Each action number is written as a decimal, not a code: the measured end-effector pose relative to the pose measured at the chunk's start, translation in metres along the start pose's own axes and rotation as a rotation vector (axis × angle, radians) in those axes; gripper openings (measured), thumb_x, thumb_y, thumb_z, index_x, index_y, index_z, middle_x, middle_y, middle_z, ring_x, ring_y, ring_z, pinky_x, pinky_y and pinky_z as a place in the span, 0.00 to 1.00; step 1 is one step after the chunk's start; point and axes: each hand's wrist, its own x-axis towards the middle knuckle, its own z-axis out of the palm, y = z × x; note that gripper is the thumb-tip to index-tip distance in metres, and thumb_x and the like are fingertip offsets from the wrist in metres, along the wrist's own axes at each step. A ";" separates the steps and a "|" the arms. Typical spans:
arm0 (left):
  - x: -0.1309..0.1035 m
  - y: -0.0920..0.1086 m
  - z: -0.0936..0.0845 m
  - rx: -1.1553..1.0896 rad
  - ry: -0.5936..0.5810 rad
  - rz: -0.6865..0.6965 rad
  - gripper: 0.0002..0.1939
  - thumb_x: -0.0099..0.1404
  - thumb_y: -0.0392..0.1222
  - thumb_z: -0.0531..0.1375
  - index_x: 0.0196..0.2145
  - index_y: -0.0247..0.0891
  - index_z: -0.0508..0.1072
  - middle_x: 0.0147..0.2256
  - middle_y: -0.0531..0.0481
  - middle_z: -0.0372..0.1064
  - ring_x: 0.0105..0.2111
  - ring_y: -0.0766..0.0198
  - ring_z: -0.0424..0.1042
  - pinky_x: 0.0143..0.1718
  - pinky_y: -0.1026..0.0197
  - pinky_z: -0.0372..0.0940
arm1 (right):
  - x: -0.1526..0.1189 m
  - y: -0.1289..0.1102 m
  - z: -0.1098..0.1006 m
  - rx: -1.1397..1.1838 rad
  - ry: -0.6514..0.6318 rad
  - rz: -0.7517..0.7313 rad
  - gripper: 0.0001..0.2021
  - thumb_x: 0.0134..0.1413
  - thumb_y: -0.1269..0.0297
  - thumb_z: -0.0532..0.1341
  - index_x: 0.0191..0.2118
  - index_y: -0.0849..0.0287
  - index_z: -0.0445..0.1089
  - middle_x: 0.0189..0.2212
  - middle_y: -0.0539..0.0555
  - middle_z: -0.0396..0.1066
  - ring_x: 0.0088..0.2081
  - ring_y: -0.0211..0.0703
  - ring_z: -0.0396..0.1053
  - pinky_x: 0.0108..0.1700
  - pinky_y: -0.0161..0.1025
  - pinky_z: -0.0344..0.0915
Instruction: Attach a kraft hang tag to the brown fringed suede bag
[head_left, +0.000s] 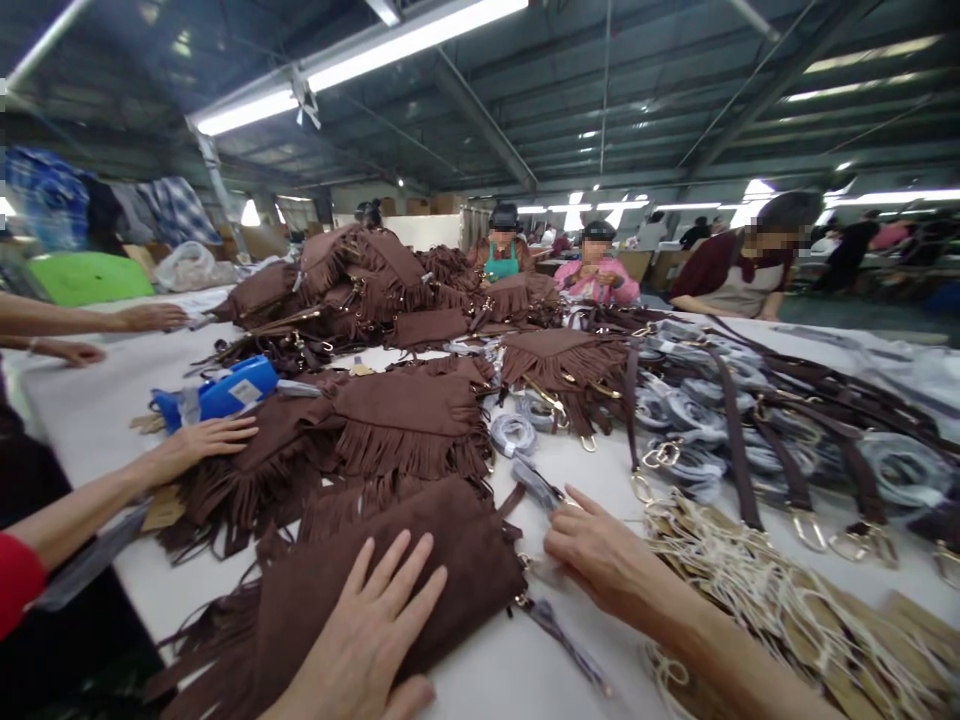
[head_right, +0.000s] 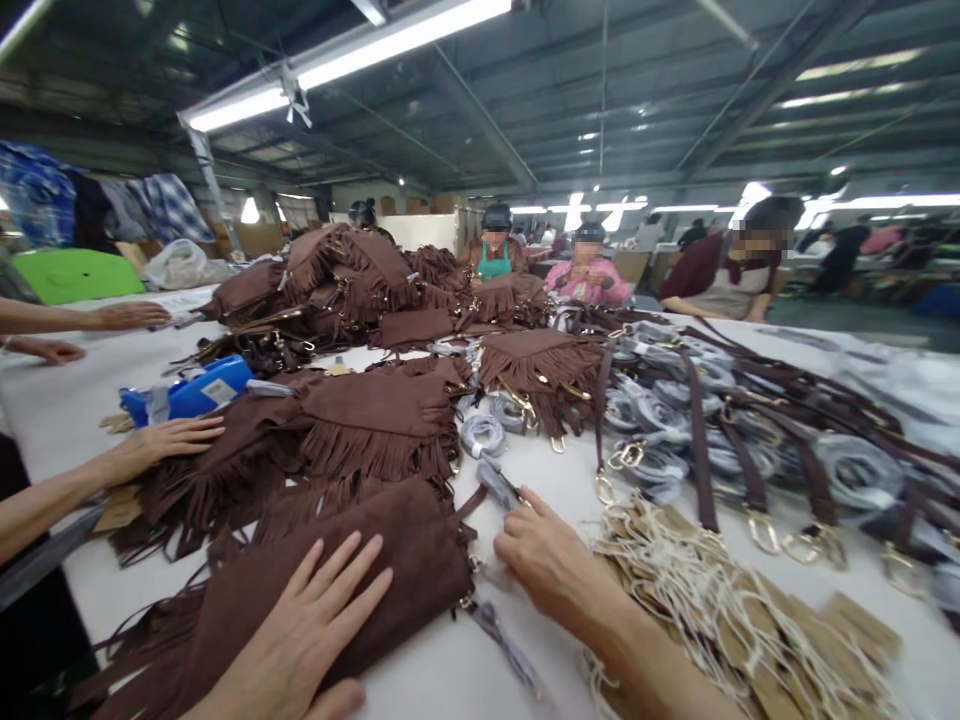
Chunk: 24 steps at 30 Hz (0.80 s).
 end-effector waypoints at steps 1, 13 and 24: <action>0.000 0.001 0.001 0.000 -0.004 -0.008 0.49 0.58 0.46 0.65 0.68 0.50 0.40 0.69 0.44 0.35 0.67 0.37 0.39 0.61 0.26 0.42 | 0.001 0.002 0.001 -0.039 0.026 -0.021 0.10 0.56 0.78 0.57 0.29 0.56 0.68 0.29 0.49 0.71 0.36 0.41 0.70 0.65 0.54 0.49; 0.005 0.002 -0.008 -0.030 -0.103 -0.042 0.45 0.59 0.47 0.64 0.67 0.47 0.46 0.68 0.43 0.37 0.67 0.38 0.37 0.62 0.26 0.41 | 0.012 0.010 0.007 -0.238 0.281 -0.115 0.11 0.59 0.79 0.56 0.30 0.57 0.67 0.29 0.49 0.71 0.46 0.44 0.70 0.65 0.54 0.51; 0.082 0.034 -0.048 -0.215 -0.098 0.121 0.39 0.60 0.42 0.60 0.66 0.36 0.51 0.67 0.38 0.45 0.67 0.45 0.44 0.65 0.35 0.44 | 0.004 -0.003 -0.015 -0.405 0.385 -0.193 0.09 0.64 0.71 0.54 0.32 0.55 0.68 0.27 0.48 0.65 0.34 0.41 0.65 0.66 0.55 0.47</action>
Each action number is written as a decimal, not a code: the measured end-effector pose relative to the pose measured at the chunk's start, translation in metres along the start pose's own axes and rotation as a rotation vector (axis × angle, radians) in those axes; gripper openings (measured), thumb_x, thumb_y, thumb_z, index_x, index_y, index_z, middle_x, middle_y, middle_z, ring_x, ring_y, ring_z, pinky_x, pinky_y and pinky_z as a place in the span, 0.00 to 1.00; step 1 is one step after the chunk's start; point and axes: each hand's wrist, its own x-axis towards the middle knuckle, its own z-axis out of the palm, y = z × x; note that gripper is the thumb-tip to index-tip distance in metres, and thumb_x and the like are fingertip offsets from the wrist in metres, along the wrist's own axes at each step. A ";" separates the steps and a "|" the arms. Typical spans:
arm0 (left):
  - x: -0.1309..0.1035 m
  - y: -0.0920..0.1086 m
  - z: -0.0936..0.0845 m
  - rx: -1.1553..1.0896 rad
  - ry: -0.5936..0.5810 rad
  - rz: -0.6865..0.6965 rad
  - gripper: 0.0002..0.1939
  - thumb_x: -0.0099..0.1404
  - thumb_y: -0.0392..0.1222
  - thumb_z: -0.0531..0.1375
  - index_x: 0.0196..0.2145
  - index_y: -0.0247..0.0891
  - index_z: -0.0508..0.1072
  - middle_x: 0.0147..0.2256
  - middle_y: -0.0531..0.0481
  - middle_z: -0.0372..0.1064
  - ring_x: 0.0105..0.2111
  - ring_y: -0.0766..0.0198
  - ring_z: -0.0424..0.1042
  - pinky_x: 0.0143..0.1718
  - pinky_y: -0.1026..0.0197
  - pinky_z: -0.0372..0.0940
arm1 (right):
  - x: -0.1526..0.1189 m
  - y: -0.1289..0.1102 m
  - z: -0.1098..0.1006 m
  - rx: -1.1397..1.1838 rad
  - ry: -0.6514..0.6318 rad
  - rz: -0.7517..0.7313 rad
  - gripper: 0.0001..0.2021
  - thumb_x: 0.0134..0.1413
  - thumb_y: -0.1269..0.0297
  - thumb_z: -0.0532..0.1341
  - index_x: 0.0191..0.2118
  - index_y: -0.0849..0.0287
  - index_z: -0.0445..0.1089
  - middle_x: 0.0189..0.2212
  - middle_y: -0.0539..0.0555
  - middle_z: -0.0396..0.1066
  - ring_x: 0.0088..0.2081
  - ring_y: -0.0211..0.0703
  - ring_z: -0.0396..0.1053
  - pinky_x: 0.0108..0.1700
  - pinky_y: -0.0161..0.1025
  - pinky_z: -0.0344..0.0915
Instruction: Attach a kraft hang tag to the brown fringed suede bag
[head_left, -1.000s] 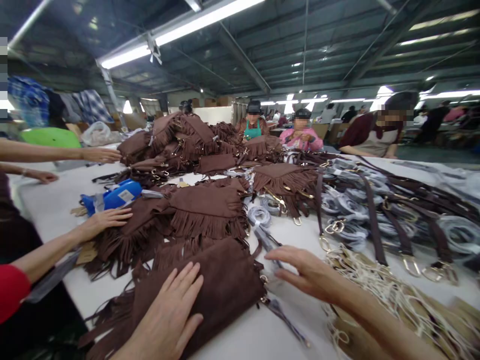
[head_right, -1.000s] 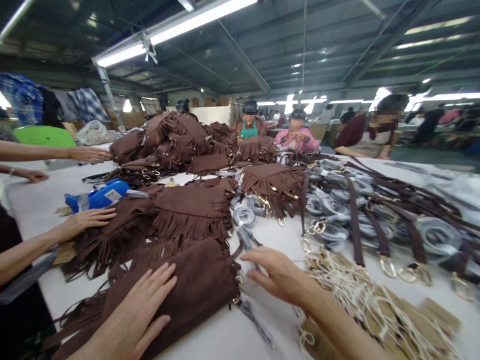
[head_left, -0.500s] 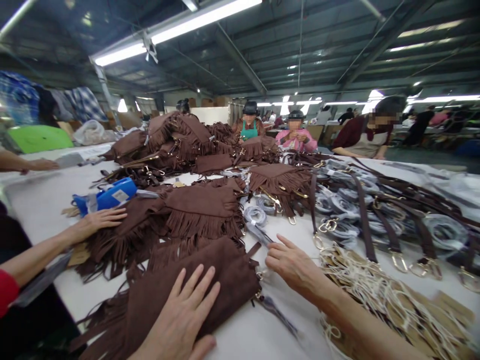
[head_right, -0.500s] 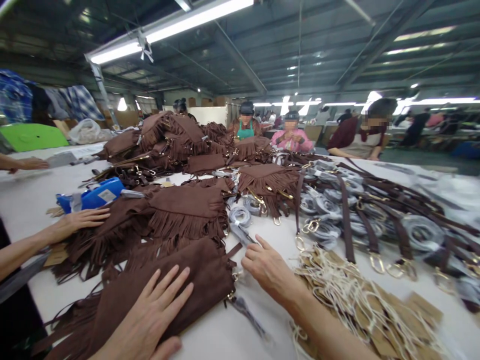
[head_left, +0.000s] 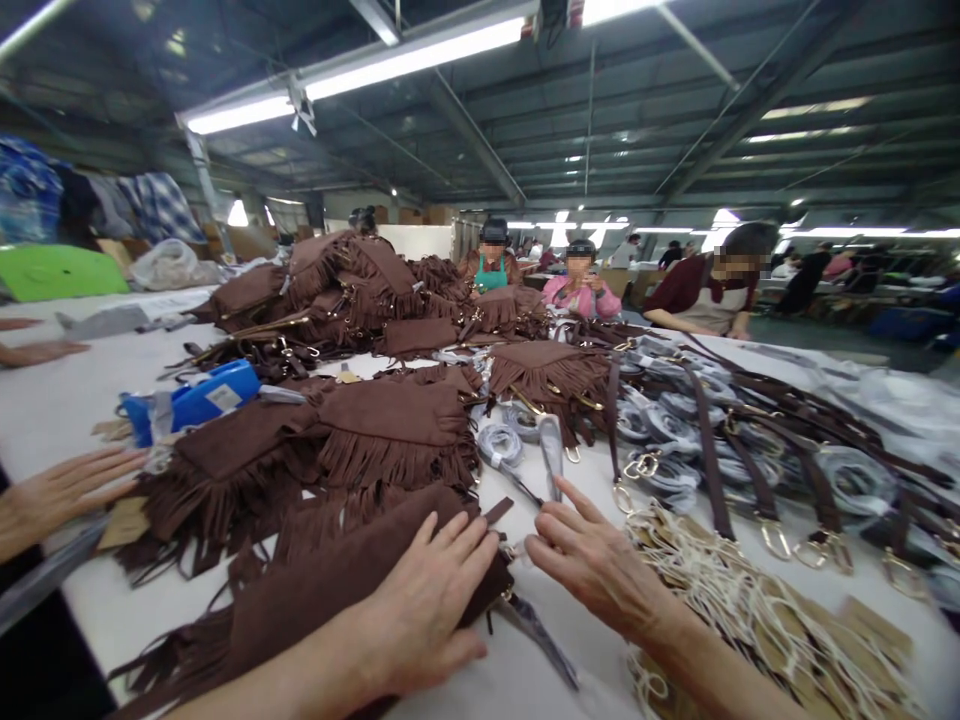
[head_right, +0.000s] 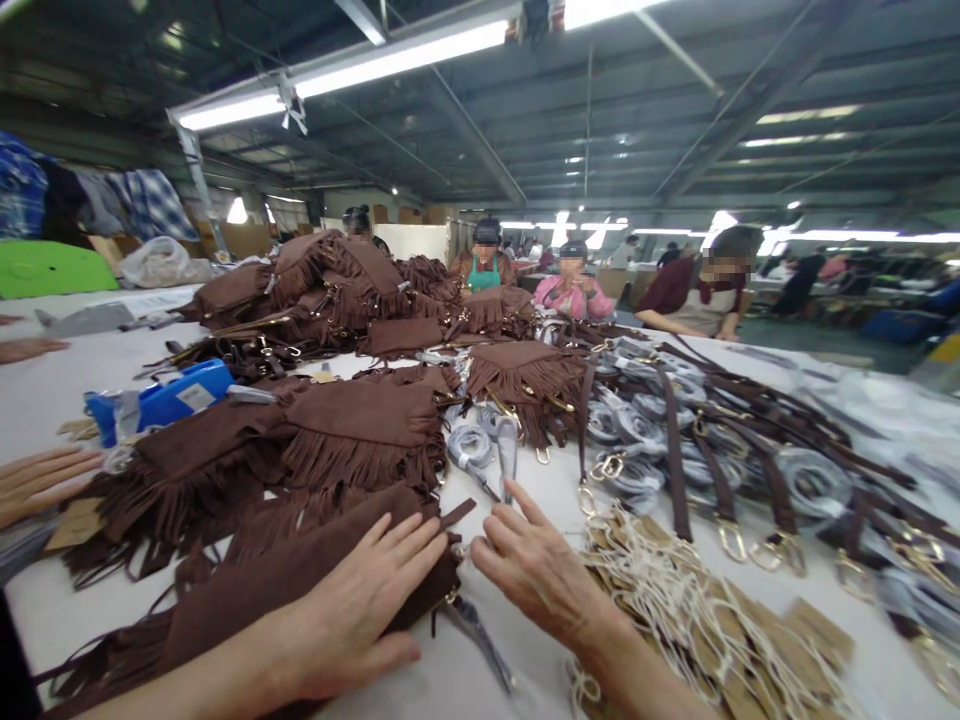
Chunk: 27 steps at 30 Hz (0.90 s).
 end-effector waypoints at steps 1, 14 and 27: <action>0.009 -0.002 0.005 -0.007 -0.003 0.010 0.41 0.59 0.40 0.60 0.67 0.35 0.49 0.67 0.39 0.45 0.67 0.46 0.44 0.65 0.34 0.42 | -0.001 0.000 0.000 -0.010 0.008 -0.005 0.09 0.64 0.71 0.54 0.33 0.55 0.68 0.27 0.48 0.65 0.34 0.41 0.65 0.66 0.54 0.48; 0.026 -0.026 0.020 -0.026 0.108 -0.080 0.26 0.60 0.37 0.55 0.57 0.41 0.63 0.54 0.44 0.65 0.58 0.52 0.61 0.65 0.35 0.43 | 0.007 0.013 0.037 0.065 -0.107 0.087 0.09 0.63 0.73 0.56 0.32 0.56 0.69 0.30 0.49 0.70 0.35 0.42 0.68 0.60 0.49 0.56; 0.035 -0.060 0.056 0.108 0.213 -0.081 0.26 0.65 0.45 0.53 0.60 0.45 0.64 0.60 0.43 0.62 0.61 0.47 0.59 0.63 0.32 0.46 | -0.079 0.112 -0.043 0.183 -0.422 0.795 0.13 0.62 0.69 0.52 0.36 0.57 0.74 0.32 0.54 0.77 0.35 0.43 0.74 0.36 0.34 0.63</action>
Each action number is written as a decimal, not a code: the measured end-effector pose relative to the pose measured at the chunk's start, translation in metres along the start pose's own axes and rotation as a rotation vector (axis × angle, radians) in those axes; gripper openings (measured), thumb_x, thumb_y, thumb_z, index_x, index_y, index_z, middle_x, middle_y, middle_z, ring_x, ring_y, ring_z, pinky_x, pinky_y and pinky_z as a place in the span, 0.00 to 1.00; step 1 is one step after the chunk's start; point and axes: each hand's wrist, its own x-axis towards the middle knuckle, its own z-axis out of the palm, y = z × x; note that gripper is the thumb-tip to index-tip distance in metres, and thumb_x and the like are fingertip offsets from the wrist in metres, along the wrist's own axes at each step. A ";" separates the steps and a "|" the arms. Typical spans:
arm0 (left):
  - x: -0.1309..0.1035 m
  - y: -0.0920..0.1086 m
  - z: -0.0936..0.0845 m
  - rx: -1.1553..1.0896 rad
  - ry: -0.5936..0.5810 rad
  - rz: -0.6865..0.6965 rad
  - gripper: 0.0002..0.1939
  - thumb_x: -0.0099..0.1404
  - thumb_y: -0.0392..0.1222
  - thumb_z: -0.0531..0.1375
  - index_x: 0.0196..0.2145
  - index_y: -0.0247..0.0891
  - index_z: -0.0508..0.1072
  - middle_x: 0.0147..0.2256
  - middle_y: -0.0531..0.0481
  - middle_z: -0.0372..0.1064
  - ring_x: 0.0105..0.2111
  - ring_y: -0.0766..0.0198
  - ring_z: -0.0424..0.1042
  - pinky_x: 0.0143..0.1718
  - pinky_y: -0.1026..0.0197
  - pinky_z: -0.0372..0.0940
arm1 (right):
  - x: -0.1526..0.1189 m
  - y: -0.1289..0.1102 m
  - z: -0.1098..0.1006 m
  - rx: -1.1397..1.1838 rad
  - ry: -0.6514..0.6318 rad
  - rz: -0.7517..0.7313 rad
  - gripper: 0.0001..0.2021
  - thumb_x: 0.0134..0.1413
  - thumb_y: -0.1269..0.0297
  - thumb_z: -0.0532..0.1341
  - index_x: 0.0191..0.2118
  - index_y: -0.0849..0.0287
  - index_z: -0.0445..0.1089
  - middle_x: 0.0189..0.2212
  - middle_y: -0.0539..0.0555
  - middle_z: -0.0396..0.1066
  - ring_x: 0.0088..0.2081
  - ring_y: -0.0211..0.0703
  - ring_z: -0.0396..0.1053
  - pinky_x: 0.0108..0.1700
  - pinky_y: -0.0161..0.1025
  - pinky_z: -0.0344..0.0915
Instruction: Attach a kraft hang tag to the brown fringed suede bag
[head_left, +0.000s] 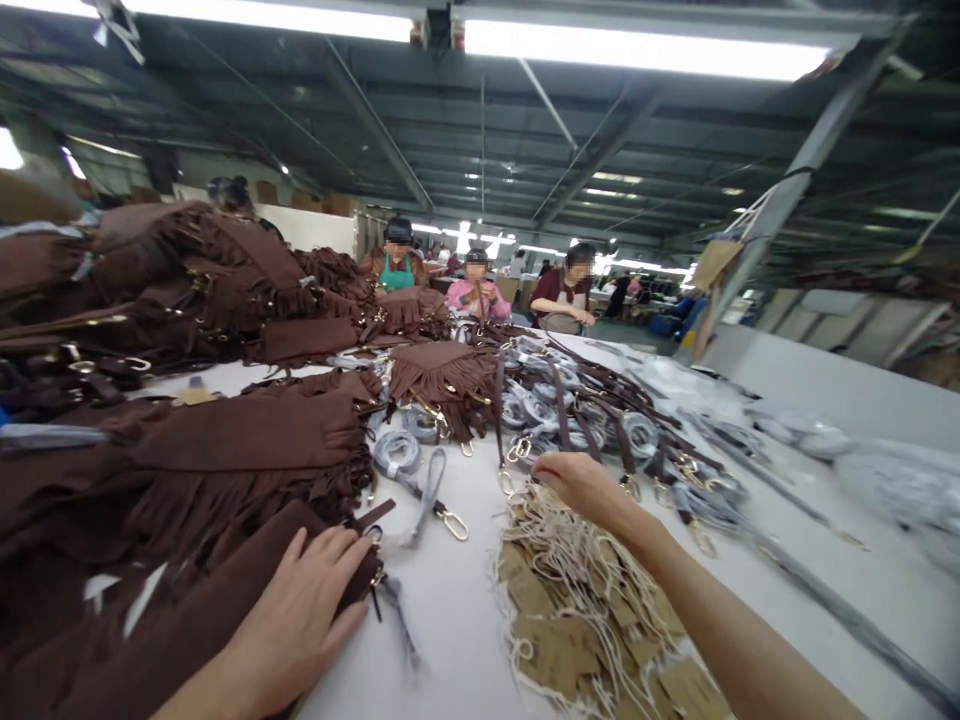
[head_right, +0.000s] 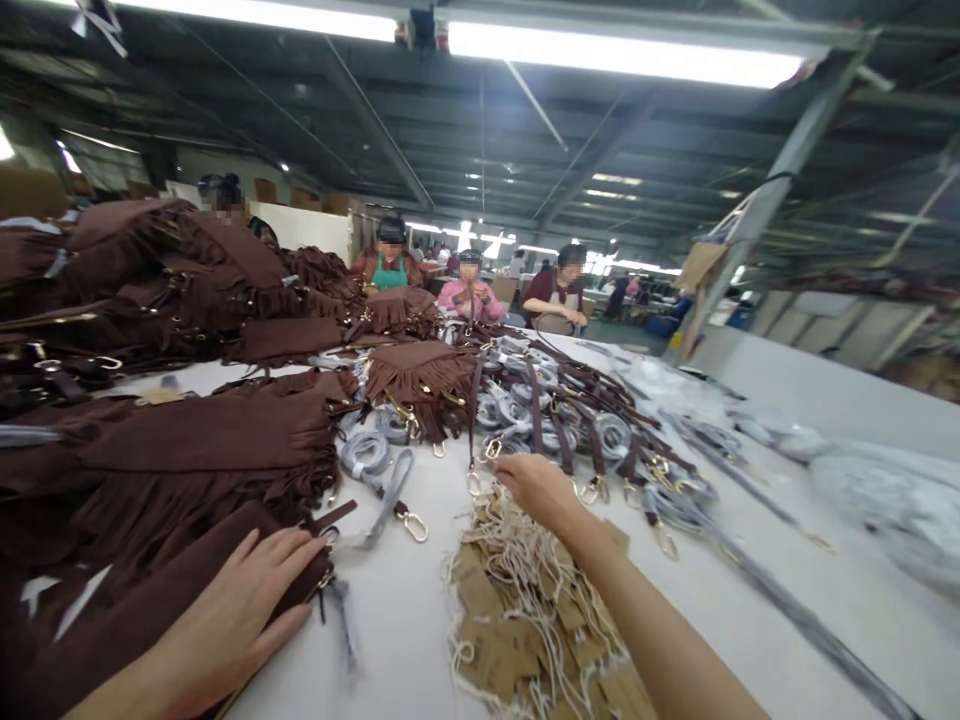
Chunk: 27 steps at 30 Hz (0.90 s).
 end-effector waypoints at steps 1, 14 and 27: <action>0.000 -0.001 0.003 0.012 0.006 0.009 0.26 0.65 0.46 0.53 0.61 0.45 0.63 0.60 0.43 0.62 0.61 0.47 0.59 0.63 0.32 0.46 | -0.005 0.008 -0.006 0.008 -0.015 0.022 0.13 0.62 0.68 0.52 0.34 0.57 0.74 0.30 0.53 0.77 0.33 0.43 0.73 0.34 0.34 0.62; -0.001 0.002 0.002 0.056 -0.007 0.004 0.28 0.65 0.45 0.53 0.62 0.42 0.61 0.62 0.43 0.59 0.63 0.46 0.57 0.64 0.33 0.46 | 0.004 -0.006 0.006 -0.087 -0.138 0.278 0.14 0.62 0.67 0.52 0.34 0.57 0.76 0.36 0.60 0.78 0.40 0.49 0.75 0.36 0.36 0.61; 0.003 0.007 -0.008 0.061 -0.038 0.027 0.27 0.66 0.48 0.54 0.61 0.39 0.64 0.61 0.41 0.61 0.62 0.45 0.57 0.63 0.34 0.48 | -0.076 -0.059 -0.017 0.226 -0.413 0.026 0.04 0.51 0.70 0.61 0.33 0.55 0.73 0.31 0.49 0.74 0.33 0.40 0.69 0.33 0.34 0.58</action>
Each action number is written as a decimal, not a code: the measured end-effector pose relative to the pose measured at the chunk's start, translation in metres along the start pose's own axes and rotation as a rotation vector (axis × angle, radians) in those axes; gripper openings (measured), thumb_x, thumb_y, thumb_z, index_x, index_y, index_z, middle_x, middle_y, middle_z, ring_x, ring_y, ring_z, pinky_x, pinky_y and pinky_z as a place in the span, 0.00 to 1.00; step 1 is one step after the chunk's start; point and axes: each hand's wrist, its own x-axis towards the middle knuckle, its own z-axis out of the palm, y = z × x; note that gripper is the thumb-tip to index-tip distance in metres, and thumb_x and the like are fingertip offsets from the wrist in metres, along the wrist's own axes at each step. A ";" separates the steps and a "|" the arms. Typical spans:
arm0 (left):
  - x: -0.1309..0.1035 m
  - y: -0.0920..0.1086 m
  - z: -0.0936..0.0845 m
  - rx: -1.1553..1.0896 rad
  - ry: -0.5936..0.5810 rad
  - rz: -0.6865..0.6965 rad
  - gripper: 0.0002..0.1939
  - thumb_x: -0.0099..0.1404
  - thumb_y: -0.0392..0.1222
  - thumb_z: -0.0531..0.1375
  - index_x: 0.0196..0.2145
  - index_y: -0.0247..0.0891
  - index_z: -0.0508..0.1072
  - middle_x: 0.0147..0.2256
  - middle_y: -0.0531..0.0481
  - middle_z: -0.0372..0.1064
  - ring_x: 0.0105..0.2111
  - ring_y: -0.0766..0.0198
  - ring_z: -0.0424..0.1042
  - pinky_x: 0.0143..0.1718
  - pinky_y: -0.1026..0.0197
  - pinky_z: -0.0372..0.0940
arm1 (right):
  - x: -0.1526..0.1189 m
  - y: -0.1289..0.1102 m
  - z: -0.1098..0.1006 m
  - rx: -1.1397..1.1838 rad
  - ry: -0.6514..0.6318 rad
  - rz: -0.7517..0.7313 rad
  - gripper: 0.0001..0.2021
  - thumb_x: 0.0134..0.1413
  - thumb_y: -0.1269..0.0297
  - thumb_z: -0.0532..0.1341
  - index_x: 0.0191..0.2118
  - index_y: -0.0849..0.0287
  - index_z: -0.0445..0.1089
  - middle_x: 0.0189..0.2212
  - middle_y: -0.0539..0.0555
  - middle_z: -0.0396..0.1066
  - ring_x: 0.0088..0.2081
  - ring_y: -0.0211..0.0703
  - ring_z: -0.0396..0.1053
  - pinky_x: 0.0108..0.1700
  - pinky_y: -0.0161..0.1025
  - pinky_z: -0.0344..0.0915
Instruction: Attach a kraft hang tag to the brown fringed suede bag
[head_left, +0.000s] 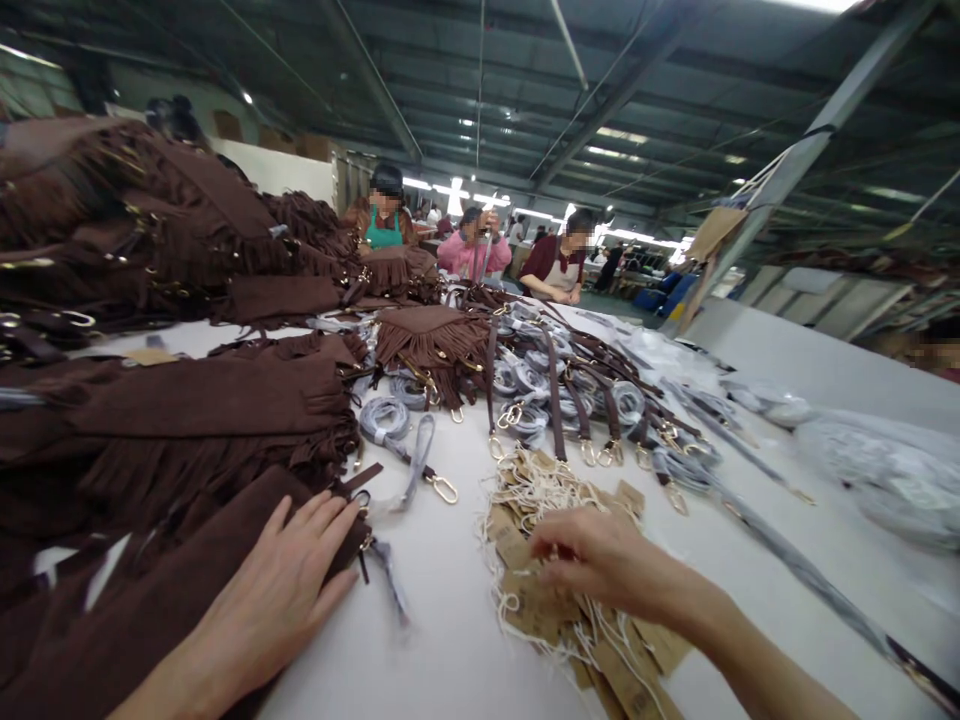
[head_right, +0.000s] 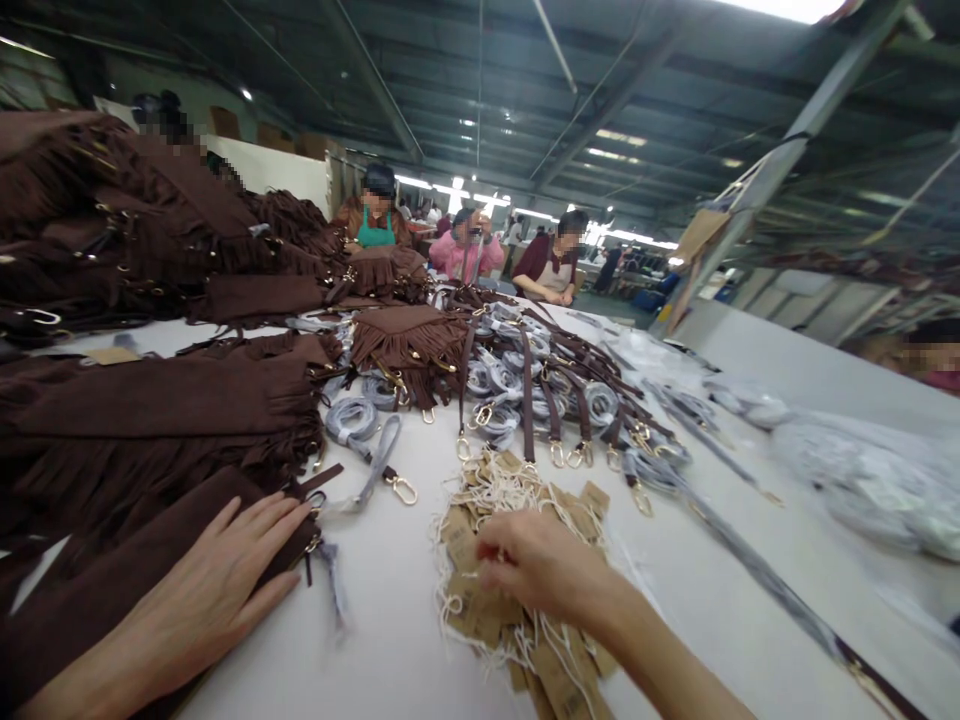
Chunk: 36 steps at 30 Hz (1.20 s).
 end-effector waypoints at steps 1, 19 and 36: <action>0.000 0.000 0.000 -0.001 -0.005 -0.002 0.28 0.65 0.48 0.54 0.61 0.38 0.64 0.61 0.41 0.61 0.62 0.46 0.57 0.63 0.34 0.48 | -0.003 -0.009 0.013 -0.044 -0.008 0.026 0.05 0.49 0.70 0.63 0.35 0.55 0.73 0.33 0.50 0.74 0.35 0.42 0.70 0.34 0.35 0.57; 0.001 0.004 -0.011 -0.068 -0.124 -0.067 0.30 0.65 0.47 0.53 0.63 0.35 0.60 0.64 0.39 0.55 0.65 0.47 0.51 0.66 0.36 0.41 | 0.006 0.005 0.030 0.292 0.179 -0.012 0.06 0.47 0.76 0.57 0.29 0.57 0.65 0.28 0.48 0.68 0.33 0.40 0.65 0.35 0.35 0.58; 0.036 0.092 -0.033 -1.811 -0.446 -0.236 0.22 0.44 0.40 0.62 0.39 0.33 0.71 0.27 0.50 0.73 0.29 0.64 0.70 0.34 0.62 0.61 | 0.022 -0.045 -0.027 0.227 0.474 -0.358 0.10 0.64 0.66 0.52 0.37 0.55 0.70 0.32 0.50 0.73 0.33 0.40 0.70 0.35 0.36 0.64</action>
